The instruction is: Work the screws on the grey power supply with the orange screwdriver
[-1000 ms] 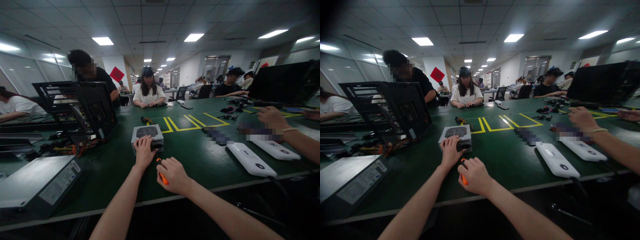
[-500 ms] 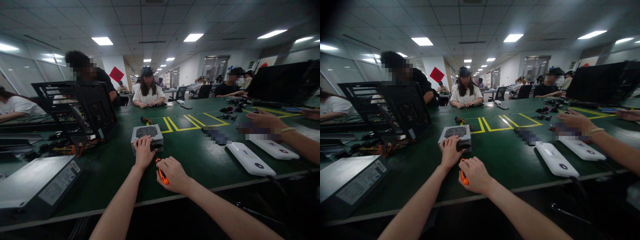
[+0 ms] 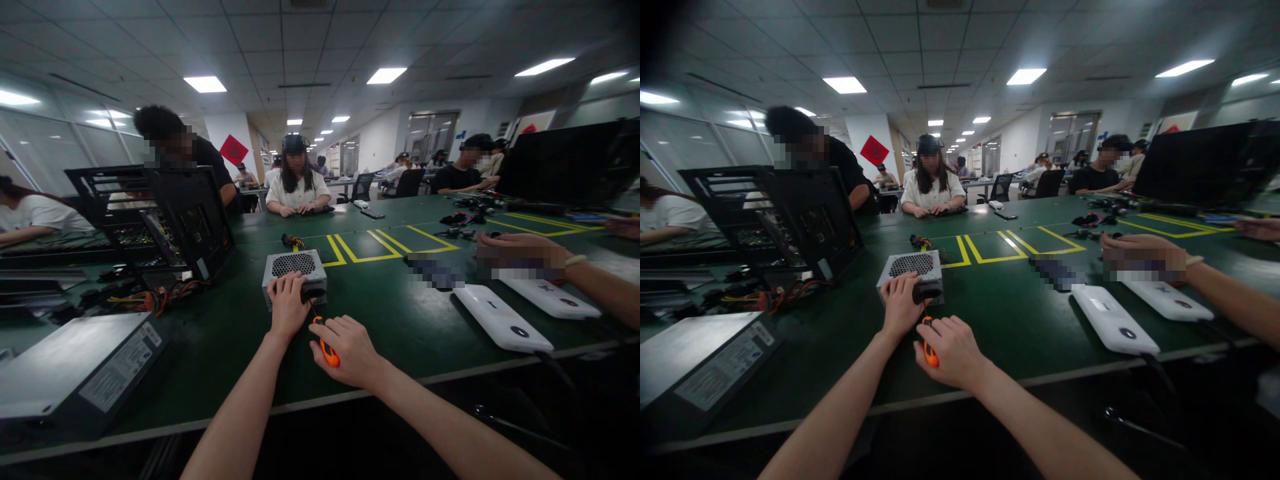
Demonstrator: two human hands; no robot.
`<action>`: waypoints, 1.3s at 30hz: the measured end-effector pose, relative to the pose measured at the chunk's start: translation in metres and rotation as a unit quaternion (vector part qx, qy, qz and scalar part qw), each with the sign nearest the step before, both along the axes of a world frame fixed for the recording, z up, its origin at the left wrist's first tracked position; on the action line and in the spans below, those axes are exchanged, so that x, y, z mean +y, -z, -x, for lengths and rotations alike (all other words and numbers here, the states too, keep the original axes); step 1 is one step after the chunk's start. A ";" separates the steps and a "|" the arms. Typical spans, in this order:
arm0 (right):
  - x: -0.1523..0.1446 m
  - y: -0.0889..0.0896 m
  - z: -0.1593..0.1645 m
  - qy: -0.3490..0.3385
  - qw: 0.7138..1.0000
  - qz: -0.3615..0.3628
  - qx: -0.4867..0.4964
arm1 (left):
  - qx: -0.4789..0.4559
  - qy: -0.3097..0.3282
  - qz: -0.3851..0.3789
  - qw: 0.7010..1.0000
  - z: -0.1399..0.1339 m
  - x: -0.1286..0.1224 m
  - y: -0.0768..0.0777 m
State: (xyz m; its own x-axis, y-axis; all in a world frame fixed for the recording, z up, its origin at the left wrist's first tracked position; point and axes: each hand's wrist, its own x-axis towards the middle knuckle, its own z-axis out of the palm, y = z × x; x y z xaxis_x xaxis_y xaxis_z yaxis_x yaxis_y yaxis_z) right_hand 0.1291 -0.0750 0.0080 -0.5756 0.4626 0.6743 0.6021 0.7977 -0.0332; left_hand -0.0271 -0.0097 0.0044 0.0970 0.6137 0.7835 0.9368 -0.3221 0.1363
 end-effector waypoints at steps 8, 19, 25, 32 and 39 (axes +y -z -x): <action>0.000 -0.001 -0.002 -0.003 0.998 -0.016 -0.054 | 0.009 -0.007 0.004 1.000 -0.001 -0.002 -0.001; 0.003 0.004 0.003 0.027 0.998 -0.044 -0.021 | 0.039 -0.027 0.003 0.999 -0.006 -0.004 0.001; 0.004 0.005 -0.001 -0.010 0.998 -0.042 -0.053 | 0.042 -0.025 0.004 0.999 -0.005 -0.002 0.001; 0.001 -0.001 0.000 -0.016 0.998 -0.041 -0.037 | 0.032 -0.027 0.007 0.999 -0.004 -0.002 0.001; 0.003 0.004 0.001 0.002 0.998 -0.049 -0.039 | 0.028 -0.025 0.005 0.999 -0.005 -0.004 0.000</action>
